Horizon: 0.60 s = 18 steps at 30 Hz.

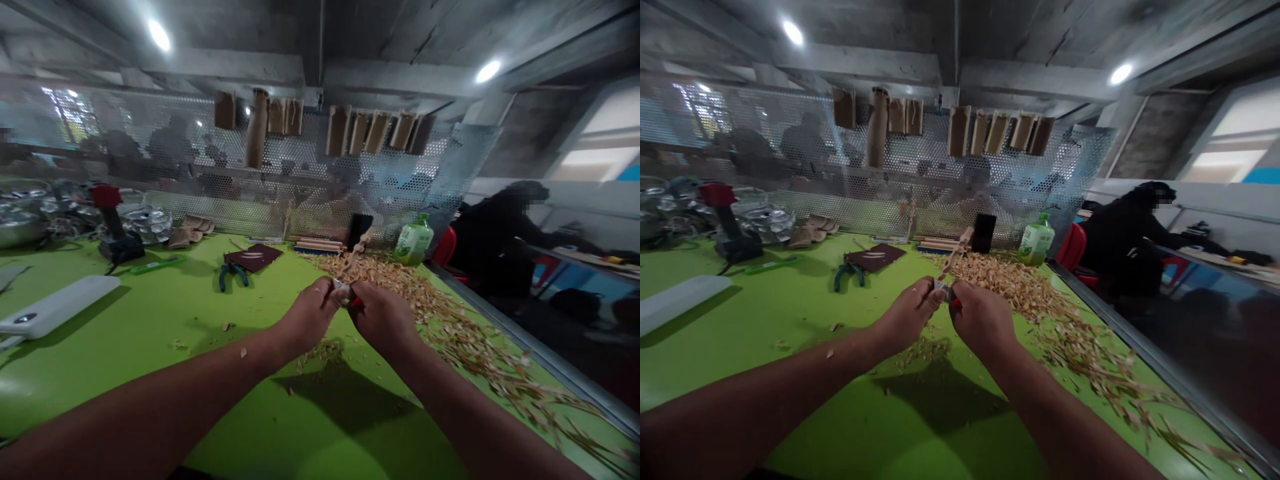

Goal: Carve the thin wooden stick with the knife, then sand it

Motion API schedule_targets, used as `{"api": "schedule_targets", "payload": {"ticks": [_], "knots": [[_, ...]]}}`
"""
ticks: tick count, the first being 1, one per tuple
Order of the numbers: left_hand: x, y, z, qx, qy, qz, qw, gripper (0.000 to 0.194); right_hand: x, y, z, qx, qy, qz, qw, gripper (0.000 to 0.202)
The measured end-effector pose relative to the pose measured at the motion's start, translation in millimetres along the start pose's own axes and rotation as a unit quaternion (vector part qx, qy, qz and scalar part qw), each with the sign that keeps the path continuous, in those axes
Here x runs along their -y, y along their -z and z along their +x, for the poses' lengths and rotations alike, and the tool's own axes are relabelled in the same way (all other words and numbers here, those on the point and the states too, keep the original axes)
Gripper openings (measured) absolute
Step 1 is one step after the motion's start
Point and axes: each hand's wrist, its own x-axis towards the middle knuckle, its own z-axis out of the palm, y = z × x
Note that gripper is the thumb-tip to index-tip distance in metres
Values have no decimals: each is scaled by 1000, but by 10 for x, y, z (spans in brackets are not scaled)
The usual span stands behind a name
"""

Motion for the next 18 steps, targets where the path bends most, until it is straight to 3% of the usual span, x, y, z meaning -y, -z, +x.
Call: {"api": "schedule_targets", "payload": {"ticks": [6,18], "knots": [[33,33,48,54,13,-93,994,30,-27,-27,-16,1,5,37,999,10],[20,39,66,11,-20,22,1000,24,19,8,-20,21,0,22,1000,14]]}}
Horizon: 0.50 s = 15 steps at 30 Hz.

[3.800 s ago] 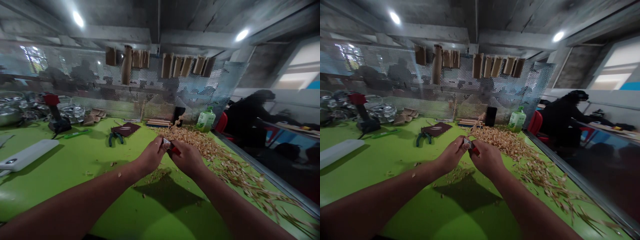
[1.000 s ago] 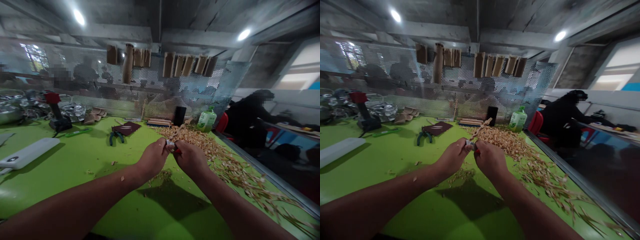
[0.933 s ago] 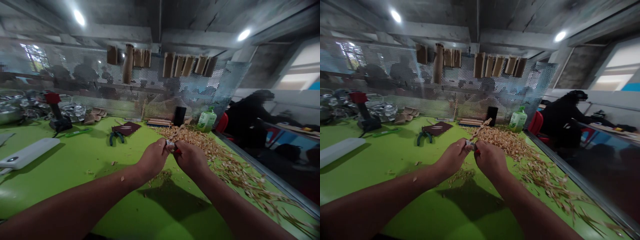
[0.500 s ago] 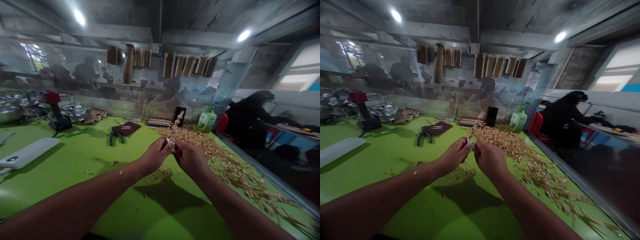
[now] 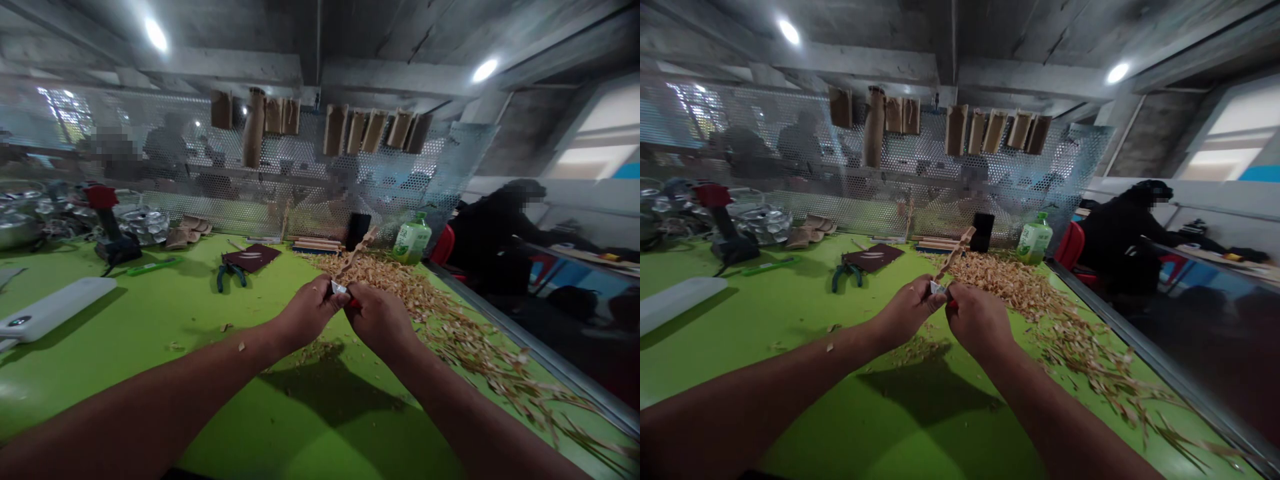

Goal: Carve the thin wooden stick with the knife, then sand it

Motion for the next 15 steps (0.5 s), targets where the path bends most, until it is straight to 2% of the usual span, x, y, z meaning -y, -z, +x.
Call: {"api": "schedule_targets", "payload": {"ticks": [6,15], "knots": [[-57,-49,-60,-20,19,1,1000,27,9,36,10,1,-13,-10,1000,14],[-47,-10,-37,-6,31,-35,999,24,-2,41,17,18,-11,19,1000,11]]}}
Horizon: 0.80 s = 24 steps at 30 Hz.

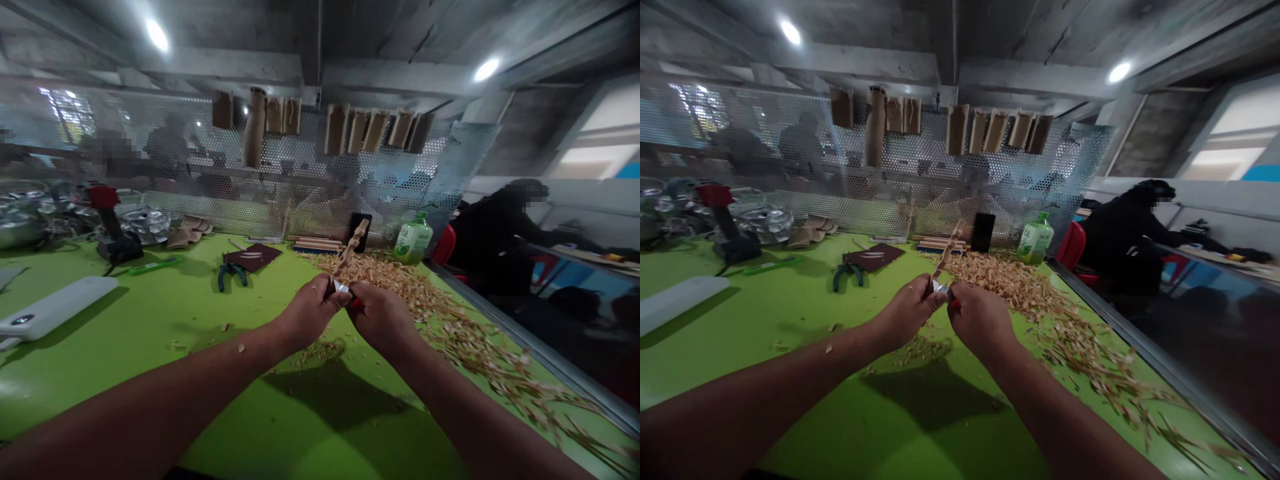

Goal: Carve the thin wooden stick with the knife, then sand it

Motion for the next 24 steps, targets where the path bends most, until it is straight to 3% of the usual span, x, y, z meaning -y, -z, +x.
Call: {"api": "schedule_targets", "payload": {"ticks": [12,24], "knots": [[14,24,1,37,3,0,999,30,0,1,-9,7,3,15,1000,12],[-20,-32,-26,-23,0,98,995,27,28,33,-17,-2,-4,-39,999,14]]}}
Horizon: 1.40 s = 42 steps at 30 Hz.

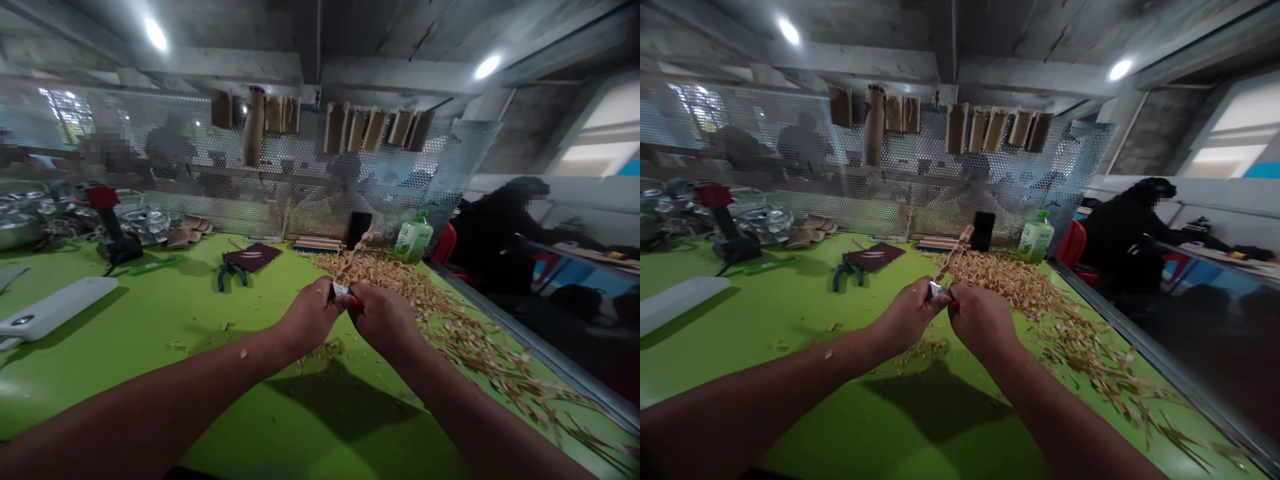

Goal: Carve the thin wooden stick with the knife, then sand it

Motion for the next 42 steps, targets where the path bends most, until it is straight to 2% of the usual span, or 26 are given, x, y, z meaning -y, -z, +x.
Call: {"api": "schedule_targets", "payload": {"ticks": [10,14,20,28,34,42], "knots": [[-25,-27,-31,1,32,-35,999,29,-10,11,-2,-1,8,-15,1000,17],[-33,-33,-44,-3,22,-50,999,29,-17,10,7,-2,2,-21,1000,18],[40,-45,-21,22,4,-88,996,29,-15,13,13,11,1,-6,1000,16],[39,-23,-27,24,-25,-37,999,23,-32,-13,2,8,6,22,1000,17],[-18,-15,-53,0,-7,6,1000,29,-20,-21,-9,-9,-2,5,1000,19],[-55,-19,-69,-10,2,4,1000,31,-15,5,-1,-7,2,7,1000,17]]}}
